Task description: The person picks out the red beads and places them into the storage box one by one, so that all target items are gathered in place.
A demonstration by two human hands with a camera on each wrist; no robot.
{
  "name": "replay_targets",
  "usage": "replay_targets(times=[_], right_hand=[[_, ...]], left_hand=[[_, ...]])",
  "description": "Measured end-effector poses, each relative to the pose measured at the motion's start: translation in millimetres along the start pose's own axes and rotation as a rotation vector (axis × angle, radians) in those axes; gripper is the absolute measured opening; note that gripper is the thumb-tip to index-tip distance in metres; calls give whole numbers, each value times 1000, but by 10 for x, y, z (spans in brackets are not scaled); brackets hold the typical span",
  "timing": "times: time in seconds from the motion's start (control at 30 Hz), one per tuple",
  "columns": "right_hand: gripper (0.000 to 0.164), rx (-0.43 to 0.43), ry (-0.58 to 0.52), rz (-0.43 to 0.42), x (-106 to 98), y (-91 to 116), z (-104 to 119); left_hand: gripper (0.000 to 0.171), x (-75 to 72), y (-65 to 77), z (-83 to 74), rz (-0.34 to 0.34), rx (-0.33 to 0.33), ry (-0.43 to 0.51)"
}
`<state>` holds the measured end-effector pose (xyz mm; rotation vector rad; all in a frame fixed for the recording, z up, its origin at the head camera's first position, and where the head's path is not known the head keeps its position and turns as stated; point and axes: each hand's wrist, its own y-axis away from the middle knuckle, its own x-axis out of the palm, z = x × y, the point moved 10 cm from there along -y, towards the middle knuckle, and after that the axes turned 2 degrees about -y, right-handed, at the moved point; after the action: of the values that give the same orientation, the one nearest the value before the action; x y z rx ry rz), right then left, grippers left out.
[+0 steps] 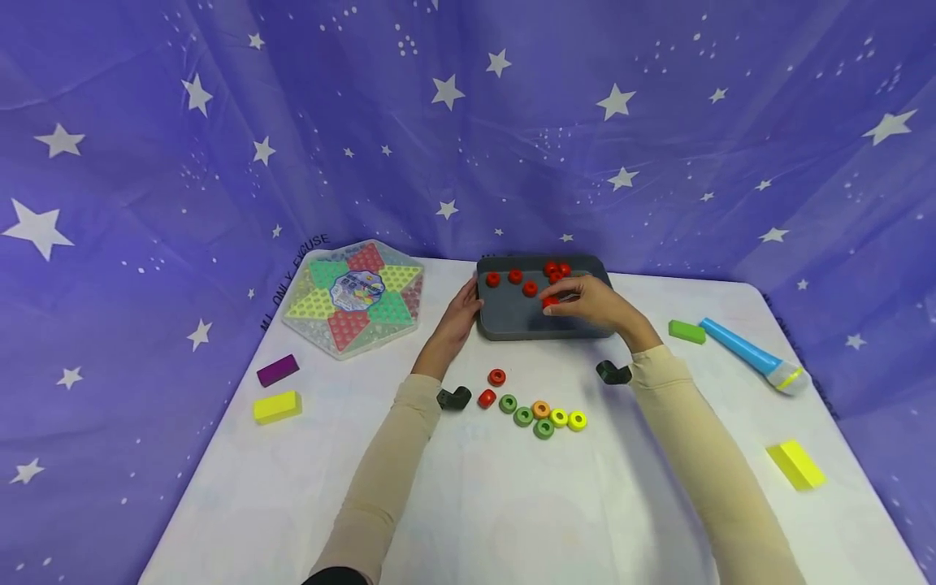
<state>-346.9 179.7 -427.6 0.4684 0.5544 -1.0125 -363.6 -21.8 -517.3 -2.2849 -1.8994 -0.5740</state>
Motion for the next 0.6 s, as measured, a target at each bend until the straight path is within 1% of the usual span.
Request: replay_targets(times=[0.13,0.23,0.3,0.47,0.6], right_hand=[[47,55,-57,-53,-111,-167,-114],[51,68,-81,-73,-156,-292,-173],[51,72,-96,-80,-183,-367,-191],[42,109,-67,-87,-236,-515,-271],[42,149,-31,-75,-216,-592,-417]], left_hand=[[60,4,6,8,-2,-6,-6],[59,-12,12,15,-12,-13,-13],[59,-16,14,5,-14,-10,-17],[60,-4,23,-22,-10,6,-13],[60,21,44,16,3,6,-13]])
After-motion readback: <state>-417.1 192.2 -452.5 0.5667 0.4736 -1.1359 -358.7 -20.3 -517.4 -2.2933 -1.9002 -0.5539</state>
